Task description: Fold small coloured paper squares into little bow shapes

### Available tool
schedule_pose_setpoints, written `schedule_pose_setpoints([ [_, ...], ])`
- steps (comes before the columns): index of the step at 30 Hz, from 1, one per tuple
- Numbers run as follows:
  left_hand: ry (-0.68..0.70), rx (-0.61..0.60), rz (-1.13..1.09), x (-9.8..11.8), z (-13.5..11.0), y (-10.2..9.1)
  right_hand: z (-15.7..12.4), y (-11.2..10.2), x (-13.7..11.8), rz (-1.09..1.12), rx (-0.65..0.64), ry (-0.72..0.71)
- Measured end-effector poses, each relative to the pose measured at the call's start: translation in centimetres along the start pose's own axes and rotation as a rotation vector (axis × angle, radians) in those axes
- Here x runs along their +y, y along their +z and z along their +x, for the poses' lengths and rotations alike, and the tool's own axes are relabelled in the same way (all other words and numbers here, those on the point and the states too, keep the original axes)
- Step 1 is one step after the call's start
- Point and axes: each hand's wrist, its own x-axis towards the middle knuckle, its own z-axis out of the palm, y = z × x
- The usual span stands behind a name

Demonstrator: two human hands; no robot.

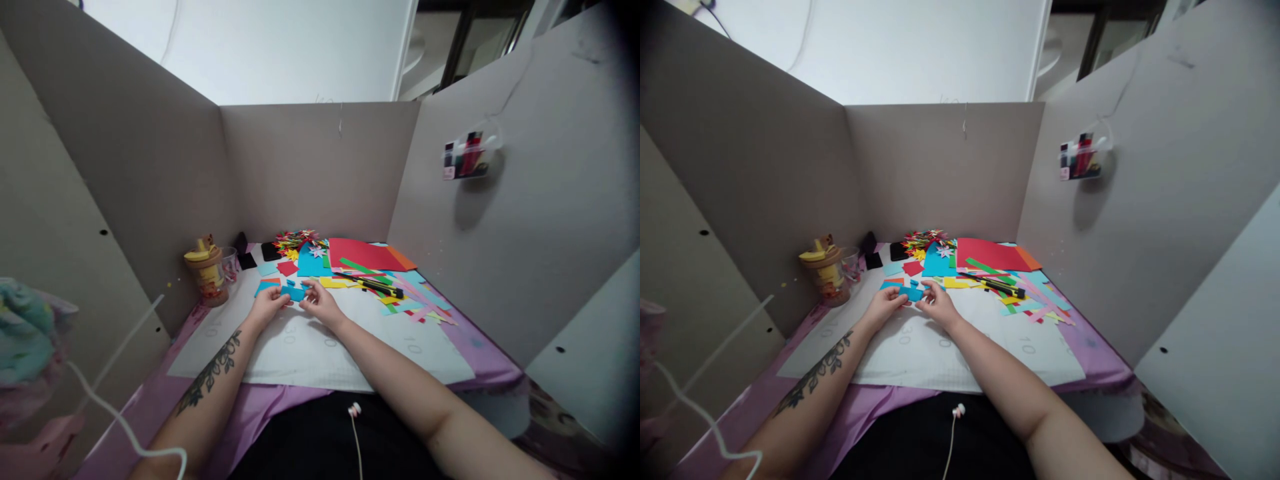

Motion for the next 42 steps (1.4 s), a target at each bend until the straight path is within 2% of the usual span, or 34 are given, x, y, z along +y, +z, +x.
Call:
schedule_pose_setpoints([
  [4, 0.034, 0.087, -0.001, 0.2, -0.1, 0.5, 0.0, 0.4, 0.1, -0.031, 0.089, -0.037],
  [8, 0.063, 0.097, -0.042, 0.4, -0.4, 1.3, 0.1, 0.5, -0.2, -0.079, 0.114, -0.032],
  [18, 0.098, 0.065, -0.008, 0.5, -0.8, 2.3, 0.8, 0.2, 0.4, 0.302, 0.238, 0.111],
  [25, 0.110, 0.046, -0.017, 0.4, -0.9, 2.5, 0.8, 0.3, 0.4, 0.325, 0.288, 0.136],
  [36, 0.132, 0.032, 0.012, -0.3, -0.7, 2.5, 1.0, 0.5, 1.1, 0.471, 0.259, 0.087],
  [42, 0.127, 0.070, 0.108, -0.4, -0.7, 2.4, 0.7, 0.5, 0.7, 0.381, 0.198, 0.085],
])
